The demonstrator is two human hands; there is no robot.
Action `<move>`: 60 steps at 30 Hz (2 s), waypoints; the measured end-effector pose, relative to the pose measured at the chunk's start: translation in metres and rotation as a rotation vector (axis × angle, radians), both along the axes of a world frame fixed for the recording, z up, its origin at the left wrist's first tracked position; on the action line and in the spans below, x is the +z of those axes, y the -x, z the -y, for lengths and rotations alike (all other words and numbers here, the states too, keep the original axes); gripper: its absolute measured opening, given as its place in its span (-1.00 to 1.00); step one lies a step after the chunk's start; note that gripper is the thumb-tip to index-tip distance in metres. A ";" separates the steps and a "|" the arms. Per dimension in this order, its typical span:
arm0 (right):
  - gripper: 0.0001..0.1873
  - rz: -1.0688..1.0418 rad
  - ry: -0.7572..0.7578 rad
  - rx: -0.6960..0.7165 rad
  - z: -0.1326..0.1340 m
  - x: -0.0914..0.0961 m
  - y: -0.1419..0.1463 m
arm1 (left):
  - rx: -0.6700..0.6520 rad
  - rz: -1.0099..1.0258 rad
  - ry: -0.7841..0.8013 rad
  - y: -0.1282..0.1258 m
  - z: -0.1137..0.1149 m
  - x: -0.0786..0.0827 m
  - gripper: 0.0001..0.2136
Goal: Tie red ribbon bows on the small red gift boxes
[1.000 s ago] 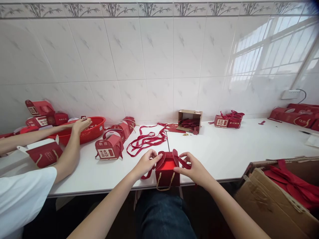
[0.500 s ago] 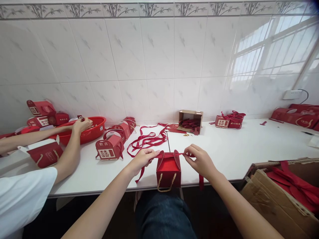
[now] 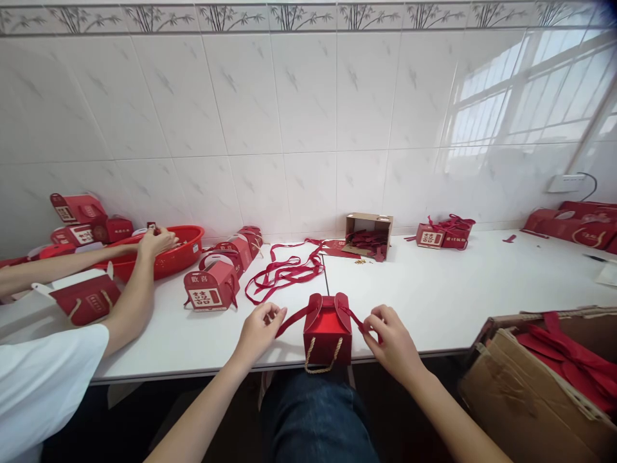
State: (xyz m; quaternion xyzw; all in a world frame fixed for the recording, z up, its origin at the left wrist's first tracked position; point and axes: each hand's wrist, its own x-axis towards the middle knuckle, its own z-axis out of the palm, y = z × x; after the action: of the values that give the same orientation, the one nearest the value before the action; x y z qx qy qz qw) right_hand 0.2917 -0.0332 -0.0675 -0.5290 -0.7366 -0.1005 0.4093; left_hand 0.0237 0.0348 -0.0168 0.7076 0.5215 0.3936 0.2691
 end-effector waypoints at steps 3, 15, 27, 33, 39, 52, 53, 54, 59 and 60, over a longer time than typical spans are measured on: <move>-0.88 0.132 0.217 -0.001 0.015 0.003 0.007 | -0.145 -0.179 0.092 0.005 0.016 0.001 -0.60; -0.81 -0.020 0.561 -0.295 0.020 0.014 -0.008 | -0.305 -0.287 0.255 -0.013 0.027 -0.004 -0.62; -0.67 -1.272 0.966 0.243 0.011 0.018 -0.027 | -0.013 1.133 0.908 -0.019 0.018 0.008 -0.91; -0.81 -1.895 1.026 0.463 0.011 0.018 -0.006 | 0.099 1.390 0.843 -0.021 0.012 0.008 -0.99; -0.77 -1.935 1.171 0.455 0.009 0.013 0.011 | 0.161 1.411 0.779 -0.020 0.015 0.009 -0.97; -0.87 -2.425 0.519 0.461 -0.008 0.046 0.006 | 0.167 1.449 0.709 -0.005 0.014 0.019 -0.98; -0.88 -2.429 0.473 0.476 -0.008 0.048 0.005 | 0.171 1.449 0.702 -0.004 0.014 0.021 -0.98; -0.88 -2.428 0.430 0.489 -0.008 0.050 0.003 | 0.176 1.451 0.695 -0.003 0.014 0.022 -0.98; -0.90 -2.348 0.390 0.591 -0.007 0.050 0.001 | 0.229 1.462 0.675 -0.007 0.014 0.021 -0.99; -0.92 -2.325 0.389 0.621 -0.008 0.049 0.003 | 0.246 1.467 0.665 -0.008 0.014 0.018 -0.99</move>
State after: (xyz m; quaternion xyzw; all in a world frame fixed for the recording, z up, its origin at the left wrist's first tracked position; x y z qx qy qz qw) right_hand 0.2887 -0.0254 -0.0189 -0.1573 -0.0290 0.6471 0.7454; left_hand 0.0321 0.0204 0.0015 0.0905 0.3763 0.6083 0.6929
